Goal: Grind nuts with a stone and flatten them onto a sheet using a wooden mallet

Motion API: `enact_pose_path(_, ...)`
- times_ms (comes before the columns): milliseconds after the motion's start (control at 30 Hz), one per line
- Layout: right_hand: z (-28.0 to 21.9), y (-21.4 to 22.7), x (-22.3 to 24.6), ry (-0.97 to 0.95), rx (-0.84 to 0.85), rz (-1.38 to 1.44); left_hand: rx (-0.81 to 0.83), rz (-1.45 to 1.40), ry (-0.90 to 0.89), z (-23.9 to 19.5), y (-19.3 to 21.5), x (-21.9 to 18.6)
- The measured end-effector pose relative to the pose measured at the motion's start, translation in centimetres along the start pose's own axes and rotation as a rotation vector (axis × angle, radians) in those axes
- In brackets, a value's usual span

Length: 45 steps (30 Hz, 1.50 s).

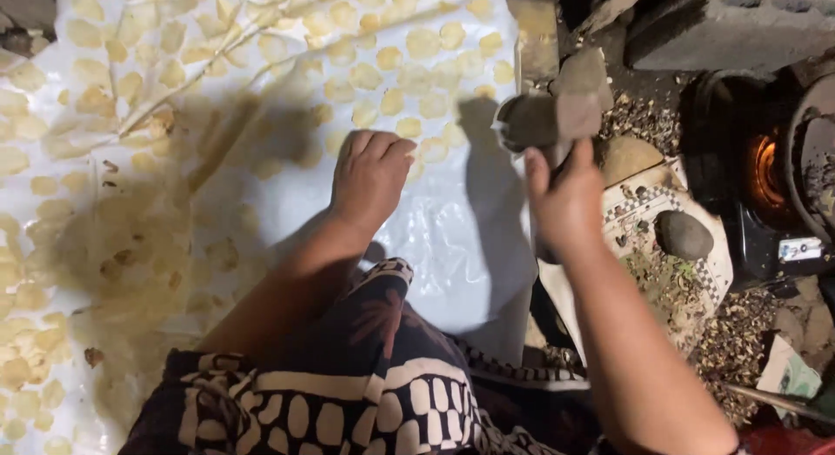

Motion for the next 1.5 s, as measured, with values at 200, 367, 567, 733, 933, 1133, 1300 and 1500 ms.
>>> enact_pose_path(200, 2.9, -4.3, -4.1, -0.012, 0.024, -0.038, -0.047, 0.142, 0.013, 2.5, 0.1, -1.6)
enact_pose_path(367, -2.2, 4.2, 6.6, 0.114, -0.032, 0.152, 0.05, -0.022, -0.065, 3.6, -6.9, -5.5)
enact_pose_path(567, -3.4, 3.1, 0.6, 0.111, -0.32, 0.215, 0.08, -0.051, -0.04, 2.9, -10.1, -4.4)
enact_pose_path(733, -1.1, -7.3, -0.6, -0.113, 0.055, -0.243, 0.037, 0.066, 0.097, 2.0, 0.2, -1.4)
enact_pose_path(933, -1.2, -2.8, 2.0, -0.098, 0.129, -0.03, 0.121, 0.018, 0.062, -0.2, -1.5, -3.1)
enact_pose_path(1133, -5.8, 7.3, 9.0, 0.23, -0.128, 0.327, 0.117, -0.056, 0.07, 0.9, -2.6, -4.1)
enact_pose_path(1300, -6.6, 4.0, 7.5, 0.347, -0.37, 0.504, 0.13, -0.059, 0.07, 0.7, -1.7, -3.0)
enact_pose_path(1500, -3.2, -7.8, 1.6, -0.052, 0.169, -0.194, 0.066, -0.006, 0.221, -1.3, 3.3, 1.7)
Point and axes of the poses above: each hand's wrist, its own z-axis towards the middle knuckle, its own y-axis out of the back of the hand, x = y × z, the point moved 5 cm from there along z, towards the middle knuckle, and after that the axes turned 10 degrees about x, right-handed, at the moved point
